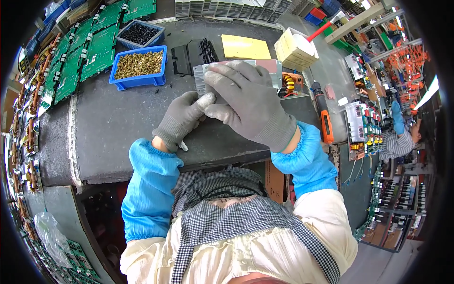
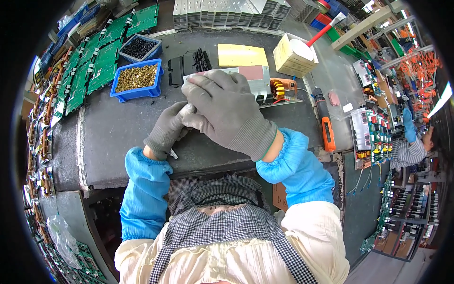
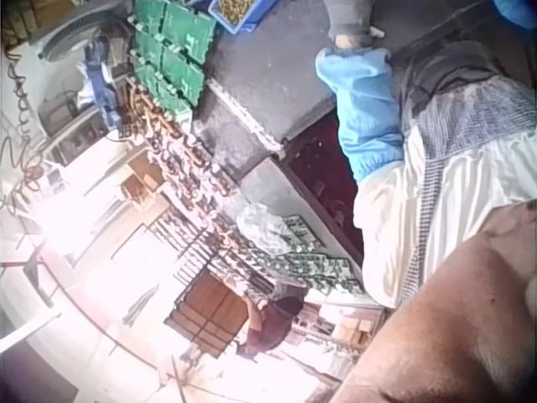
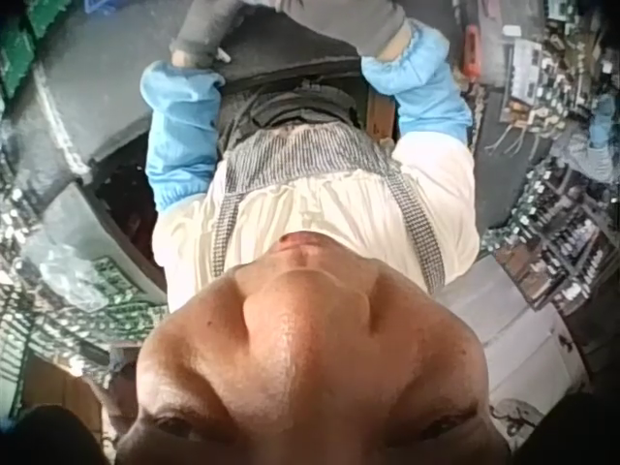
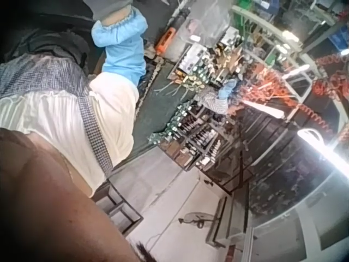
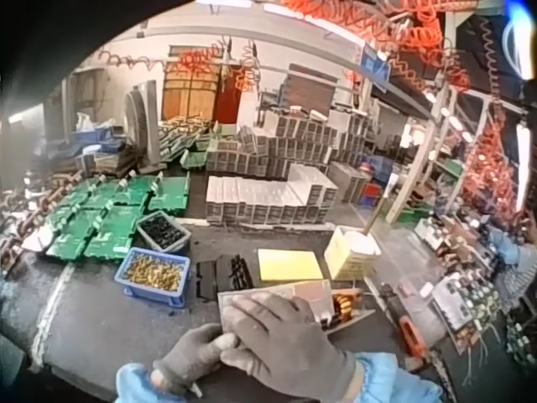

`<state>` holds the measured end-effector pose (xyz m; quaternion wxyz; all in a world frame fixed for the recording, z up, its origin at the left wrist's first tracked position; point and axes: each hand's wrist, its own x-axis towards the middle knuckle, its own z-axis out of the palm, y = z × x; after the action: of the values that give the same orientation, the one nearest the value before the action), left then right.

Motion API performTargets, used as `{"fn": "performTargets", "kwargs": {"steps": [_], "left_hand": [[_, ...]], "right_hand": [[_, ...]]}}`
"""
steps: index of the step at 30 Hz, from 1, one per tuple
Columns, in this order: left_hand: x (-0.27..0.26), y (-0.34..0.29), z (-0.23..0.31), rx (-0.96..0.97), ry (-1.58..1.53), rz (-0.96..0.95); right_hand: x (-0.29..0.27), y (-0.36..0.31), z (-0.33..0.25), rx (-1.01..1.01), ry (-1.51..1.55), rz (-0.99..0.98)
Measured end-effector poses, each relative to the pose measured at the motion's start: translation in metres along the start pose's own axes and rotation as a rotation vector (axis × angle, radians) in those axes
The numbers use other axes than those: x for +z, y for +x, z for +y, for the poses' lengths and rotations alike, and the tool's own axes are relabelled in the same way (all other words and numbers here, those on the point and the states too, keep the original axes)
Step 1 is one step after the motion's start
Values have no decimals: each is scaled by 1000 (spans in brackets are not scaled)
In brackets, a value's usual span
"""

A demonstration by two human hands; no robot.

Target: The person assembles an electronic circuit board onto a metal casing by securing it with screws using a power screwdriver.

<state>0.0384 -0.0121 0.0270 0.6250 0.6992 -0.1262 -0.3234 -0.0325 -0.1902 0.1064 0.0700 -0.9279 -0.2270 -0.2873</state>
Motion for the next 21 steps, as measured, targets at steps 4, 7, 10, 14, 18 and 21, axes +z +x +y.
{"fn": "performTargets", "kwargs": {"steps": [4, 7, 10, 14, 18, 21], "left_hand": [[-3, -2, 1, 26, -25, -35], [-2, -3, 1, 58, -11, -11], [-2, -3, 1, 36, -11, -26], [0, -3, 1, 17, -14, -18], [-4, -3, 0, 25, -6, -20], [-6, -4, 2, 21, 10, -28]], "right_hand": [[-14, 2, 8, -3, 55, 20], [-17, -4, 18, 53, 48, 76], [-16, -5, 9, 8, -15, 10], [-8, -11, 3, -24, -122, 9], [-7, -9, 6, 10, -66, 16], [-5, -9, 10, 44, -51, 13]]}}
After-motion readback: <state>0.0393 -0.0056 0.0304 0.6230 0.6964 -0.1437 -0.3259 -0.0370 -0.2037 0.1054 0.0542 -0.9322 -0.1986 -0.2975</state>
